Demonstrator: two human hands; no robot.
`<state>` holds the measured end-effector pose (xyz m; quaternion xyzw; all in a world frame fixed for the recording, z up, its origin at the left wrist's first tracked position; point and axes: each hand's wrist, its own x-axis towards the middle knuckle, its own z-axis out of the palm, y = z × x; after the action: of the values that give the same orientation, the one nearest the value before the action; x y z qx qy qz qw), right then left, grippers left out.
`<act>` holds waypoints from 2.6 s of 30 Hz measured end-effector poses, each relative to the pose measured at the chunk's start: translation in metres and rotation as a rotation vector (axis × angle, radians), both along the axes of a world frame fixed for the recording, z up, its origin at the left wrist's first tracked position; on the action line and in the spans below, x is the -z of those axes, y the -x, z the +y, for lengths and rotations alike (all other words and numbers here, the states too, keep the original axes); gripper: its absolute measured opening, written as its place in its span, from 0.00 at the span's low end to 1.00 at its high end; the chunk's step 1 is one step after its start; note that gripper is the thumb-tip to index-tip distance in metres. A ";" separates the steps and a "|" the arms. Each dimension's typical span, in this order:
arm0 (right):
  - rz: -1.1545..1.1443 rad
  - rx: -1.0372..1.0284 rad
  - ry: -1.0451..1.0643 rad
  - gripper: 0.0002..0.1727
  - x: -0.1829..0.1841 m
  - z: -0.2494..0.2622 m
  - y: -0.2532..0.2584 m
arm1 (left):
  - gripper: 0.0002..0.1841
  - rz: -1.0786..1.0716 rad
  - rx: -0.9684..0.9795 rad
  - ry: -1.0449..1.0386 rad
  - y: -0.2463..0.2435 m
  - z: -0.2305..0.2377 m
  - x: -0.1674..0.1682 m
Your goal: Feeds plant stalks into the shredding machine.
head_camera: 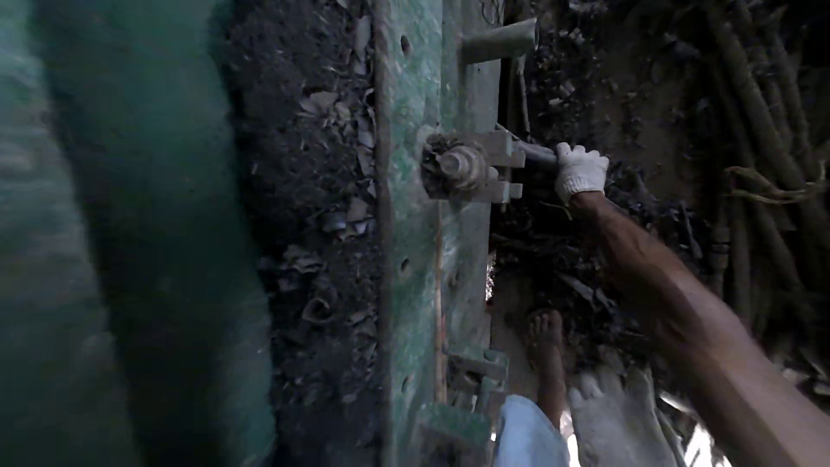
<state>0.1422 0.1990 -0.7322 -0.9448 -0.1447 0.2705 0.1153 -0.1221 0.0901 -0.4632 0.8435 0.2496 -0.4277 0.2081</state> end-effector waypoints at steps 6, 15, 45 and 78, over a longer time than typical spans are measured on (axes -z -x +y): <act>-0.031 -0.025 -0.072 0.41 -0.053 -0.051 0.081 | 0.23 -0.113 0.051 -0.018 0.026 -0.005 0.024; 0.080 -0.098 -0.062 0.51 0.015 -0.039 0.206 | 0.25 0.307 0.286 0.122 0.005 0.007 0.002; 0.679 0.410 -0.354 0.59 -0.259 -0.199 0.233 | 0.51 -0.119 -1.235 0.627 0.015 0.027 0.015; 0.633 0.683 0.298 0.38 -0.040 -0.330 0.399 | 0.39 -0.522 -1.235 0.412 0.021 0.021 -0.003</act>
<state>-0.2571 -0.1314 -0.6926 -0.8157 0.2562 0.5090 0.0994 -0.1430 0.1109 -0.4604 0.5659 0.5389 -0.0532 0.6217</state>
